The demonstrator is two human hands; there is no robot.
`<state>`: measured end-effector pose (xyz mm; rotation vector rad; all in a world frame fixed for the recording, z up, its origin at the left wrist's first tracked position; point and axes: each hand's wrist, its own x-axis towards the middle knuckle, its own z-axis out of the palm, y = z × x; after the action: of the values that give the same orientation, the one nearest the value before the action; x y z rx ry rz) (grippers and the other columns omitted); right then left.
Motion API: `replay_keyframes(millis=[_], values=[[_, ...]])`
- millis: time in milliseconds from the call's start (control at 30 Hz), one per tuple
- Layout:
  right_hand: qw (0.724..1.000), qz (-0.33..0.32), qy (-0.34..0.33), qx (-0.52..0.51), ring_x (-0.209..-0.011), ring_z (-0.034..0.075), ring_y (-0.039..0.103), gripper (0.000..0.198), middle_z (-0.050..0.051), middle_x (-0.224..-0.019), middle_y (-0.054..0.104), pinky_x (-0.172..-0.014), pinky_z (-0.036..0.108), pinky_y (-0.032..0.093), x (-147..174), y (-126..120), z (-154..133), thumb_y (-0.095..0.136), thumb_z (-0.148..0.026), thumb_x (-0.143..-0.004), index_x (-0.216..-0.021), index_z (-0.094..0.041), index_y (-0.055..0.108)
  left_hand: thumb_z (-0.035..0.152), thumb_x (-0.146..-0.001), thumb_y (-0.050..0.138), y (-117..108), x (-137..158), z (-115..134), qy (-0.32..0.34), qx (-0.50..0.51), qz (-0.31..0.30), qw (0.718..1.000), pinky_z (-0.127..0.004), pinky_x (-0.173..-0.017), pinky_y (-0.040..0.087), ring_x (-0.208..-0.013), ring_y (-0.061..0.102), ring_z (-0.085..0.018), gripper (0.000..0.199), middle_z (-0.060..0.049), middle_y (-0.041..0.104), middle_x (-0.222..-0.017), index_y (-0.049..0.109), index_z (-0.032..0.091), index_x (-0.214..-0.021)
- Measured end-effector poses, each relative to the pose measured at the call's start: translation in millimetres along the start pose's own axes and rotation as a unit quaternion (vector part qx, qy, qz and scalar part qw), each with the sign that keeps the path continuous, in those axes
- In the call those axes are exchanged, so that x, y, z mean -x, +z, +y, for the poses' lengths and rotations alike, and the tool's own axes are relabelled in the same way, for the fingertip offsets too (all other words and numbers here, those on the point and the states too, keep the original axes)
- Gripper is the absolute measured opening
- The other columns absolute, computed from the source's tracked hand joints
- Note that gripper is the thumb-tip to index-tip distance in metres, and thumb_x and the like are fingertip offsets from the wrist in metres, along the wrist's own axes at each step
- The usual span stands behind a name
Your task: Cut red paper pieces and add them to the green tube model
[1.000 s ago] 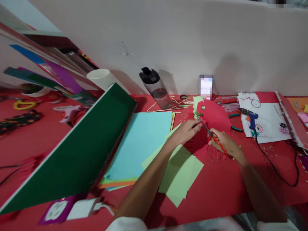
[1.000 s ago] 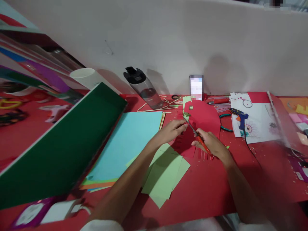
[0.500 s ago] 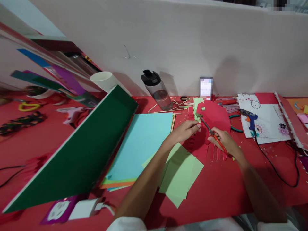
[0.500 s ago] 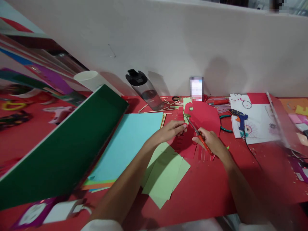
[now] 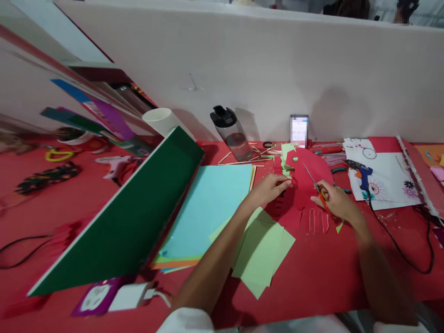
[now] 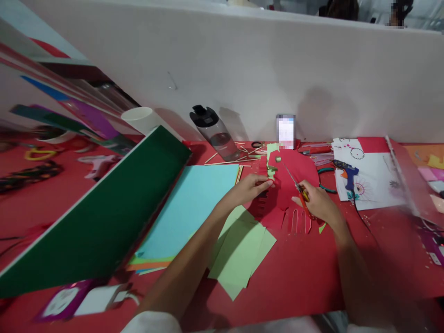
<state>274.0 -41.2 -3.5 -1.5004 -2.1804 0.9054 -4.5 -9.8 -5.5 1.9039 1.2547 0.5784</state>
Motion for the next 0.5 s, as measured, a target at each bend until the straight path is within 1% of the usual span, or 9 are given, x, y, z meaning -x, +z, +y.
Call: replay_keyframes(millis=[133, 233, 300, 367, 433, 500], values=[[0.994, -0.044, 0.017, 0.097, -0.065, 0.018, 0.056, 0.031, -0.003, -0.075, 0.064, -0.065, 0.028, 0.034, 8.9, -16.4, 1.7, 0.069, -0.043, -0.093, -0.118, -0.026, 0.059, 0.044, -0.1, 0.053, 3.5, 2.3, 8.6, -0.005, -0.053, 0.004, 0.999, -0.027, -0.061, 0.032, -0.063, 0.05, -0.015, 0.039, 0.0, 0.057, -0.065, 0.062, 0.018, -0.072], [0.988, -0.094, 0.016, 0.122, -0.071, 0.02, 0.06, 0.029, -0.002, -0.079, 0.066, -0.067, 0.028, 0.035, 17.9, -29.4, 0.4, 0.07, -0.035, -0.09, -0.117, -0.028, 0.062, 0.046, -0.1, 0.055, 5.8, 3.3, 8.6, 0.015, -0.043, -0.011, 0.999, -0.027, -0.06, 0.03, -0.061, 0.046, -0.014, 0.04, 0.001, 0.053, -0.063, 0.063, 0.018, -0.072], [0.986, -0.12, 0.008, 0.117, -0.075, 0.021, 0.062, 0.024, -0.001, -0.083, 0.069, -0.067, 0.027, 0.035, 23.9, -37.1, -1.8, 0.067, -0.03, -0.089, -0.113, -0.029, 0.063, 0.049, -0.099, 0.056, 6.2, 4.1, 6.7, 0.03, -0.018, -0.038, 0.999, -0.026, -0.06, 0.031, -0.061, 0.042, -0.013, 0.042, 0.002, 0.05, -0.063, 0.064, 0.017, -0.073], [0.986, -0.132, 0.0, 0.103, -0.08, 0.021, 0.065, 0.021, 0.0, -0.089, 0.072, -0.068, 0.027, 0.036, 28.9, -43.2, -4.6, 0.067, -0.026, -0.088, -0.109, -0.029, 0.064, 0.052, -0.099, 0.057, 5.0, 5.3, 5.4, 0.035, 0.009, -0.072, 0.997, -0.026, -0.06, 0.032, -0.062, 0.041, -0.013, 0.043, 0.003, 0.049, -0.064, 0.066, 0.017, -0.075], [0.986, -0.136, -0.005, 0.093, -0.085, 0.022, 0.066, 0.022, 0.0, -0.093, 0.074, -0.069, 0.026, 0.036, 32.4, -47.1, -7.3, 0.068, -0.025, -0.088, -0.109, -0.029, 0.064, 0.054, -0.097, 0.059, 2.4, 6.9, 6.3, 0.022, 0.038, -0.106, 0.993, -0.026, -0.062, 0.035, -0.063, 0.044, -0.013, 0.043, 0.002, 0.052, -0.067, 0.07, 0.016, -0.08], [0.985, -0.143, -0.007, 0.097, -0.086, 0.022, 0.067, 0.021, 0.001, -0.093, 0.074, -0.068, 0.026, 0.035, 34.2, -48.4, -9.0, 0.067, -0.022, -0.088, -0.108, -0.029, 0.066, 0.056, -0.095, 0.062, -0.7, 8.9, 9.3, 0.0, 0.061, -0.14, 0.988, -0.026, -0.063, 0.038, -0.065, 0.049, -0.014, 0.042, 0.0, 0.058, -0.07, 0.072, 0.016, -0.084]])
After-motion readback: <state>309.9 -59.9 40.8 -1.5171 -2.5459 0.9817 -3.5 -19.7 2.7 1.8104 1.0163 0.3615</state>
